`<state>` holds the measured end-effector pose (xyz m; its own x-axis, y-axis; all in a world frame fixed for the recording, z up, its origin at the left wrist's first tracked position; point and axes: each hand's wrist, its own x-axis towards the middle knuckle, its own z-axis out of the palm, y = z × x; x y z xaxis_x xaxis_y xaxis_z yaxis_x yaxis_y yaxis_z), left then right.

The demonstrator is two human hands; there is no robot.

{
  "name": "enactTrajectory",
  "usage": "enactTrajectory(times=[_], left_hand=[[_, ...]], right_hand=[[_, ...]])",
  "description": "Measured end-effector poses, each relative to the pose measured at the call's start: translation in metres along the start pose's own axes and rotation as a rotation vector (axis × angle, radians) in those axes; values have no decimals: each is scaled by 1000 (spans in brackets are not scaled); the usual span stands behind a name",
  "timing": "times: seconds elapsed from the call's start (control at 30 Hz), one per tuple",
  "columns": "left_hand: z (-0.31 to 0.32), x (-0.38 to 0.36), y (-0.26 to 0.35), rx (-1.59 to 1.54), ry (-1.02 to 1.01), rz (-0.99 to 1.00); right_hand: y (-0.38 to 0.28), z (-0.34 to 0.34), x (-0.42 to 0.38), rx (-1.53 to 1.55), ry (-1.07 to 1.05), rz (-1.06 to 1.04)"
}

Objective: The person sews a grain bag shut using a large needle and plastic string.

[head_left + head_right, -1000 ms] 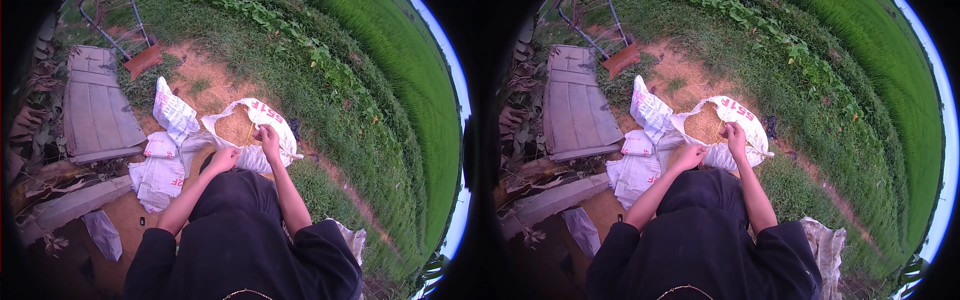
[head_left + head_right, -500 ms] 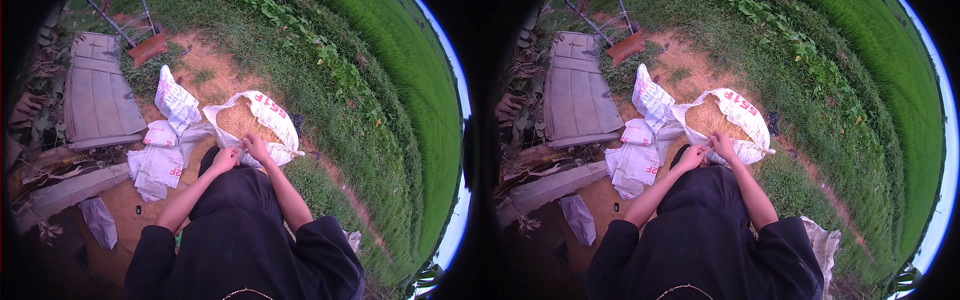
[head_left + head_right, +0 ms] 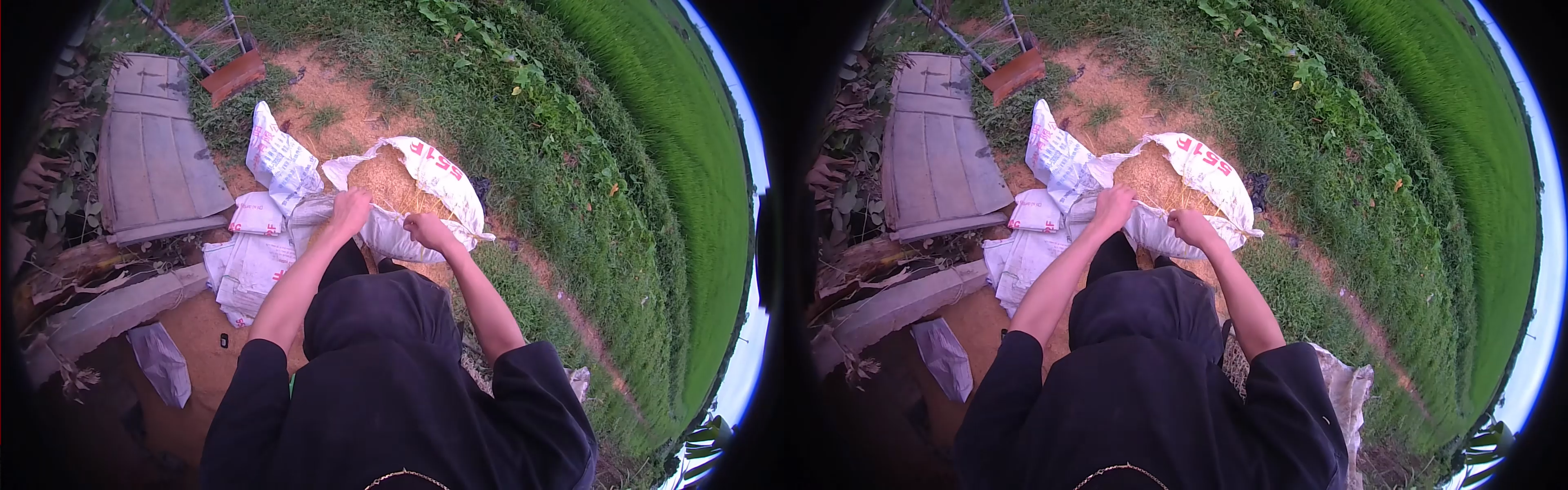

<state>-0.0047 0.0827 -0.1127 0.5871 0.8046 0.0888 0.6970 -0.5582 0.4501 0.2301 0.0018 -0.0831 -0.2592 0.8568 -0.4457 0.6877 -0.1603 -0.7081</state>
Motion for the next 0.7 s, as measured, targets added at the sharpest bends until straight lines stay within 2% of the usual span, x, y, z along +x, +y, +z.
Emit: enactTrajectory(times=[0.07,0.13,0.2,0.27,0.57,0.63,0.7], left_hand=[[0,7,-2,32,-163,-97],[-7,12,0,-11,-167,-143],[-12,16,2,-55,-174,-187],[-15,20,2,-84,-272,-290],[-21,20,2,-85,-315,-305],[-23,20,2,-99,-325,-310],[-23,18,1,-111,-334,-313]], right_hand=[[-1,-4,4,-25,-46,51],[2,-2,9,-171,-138,-4],[6,5,13,-213,-137,-27],[12,13,20,-255,-138,-55],[13,22,24,-294,-145,-21],[2,16,19,-211,-184,88],[0,16,19,-162,-196,110]])
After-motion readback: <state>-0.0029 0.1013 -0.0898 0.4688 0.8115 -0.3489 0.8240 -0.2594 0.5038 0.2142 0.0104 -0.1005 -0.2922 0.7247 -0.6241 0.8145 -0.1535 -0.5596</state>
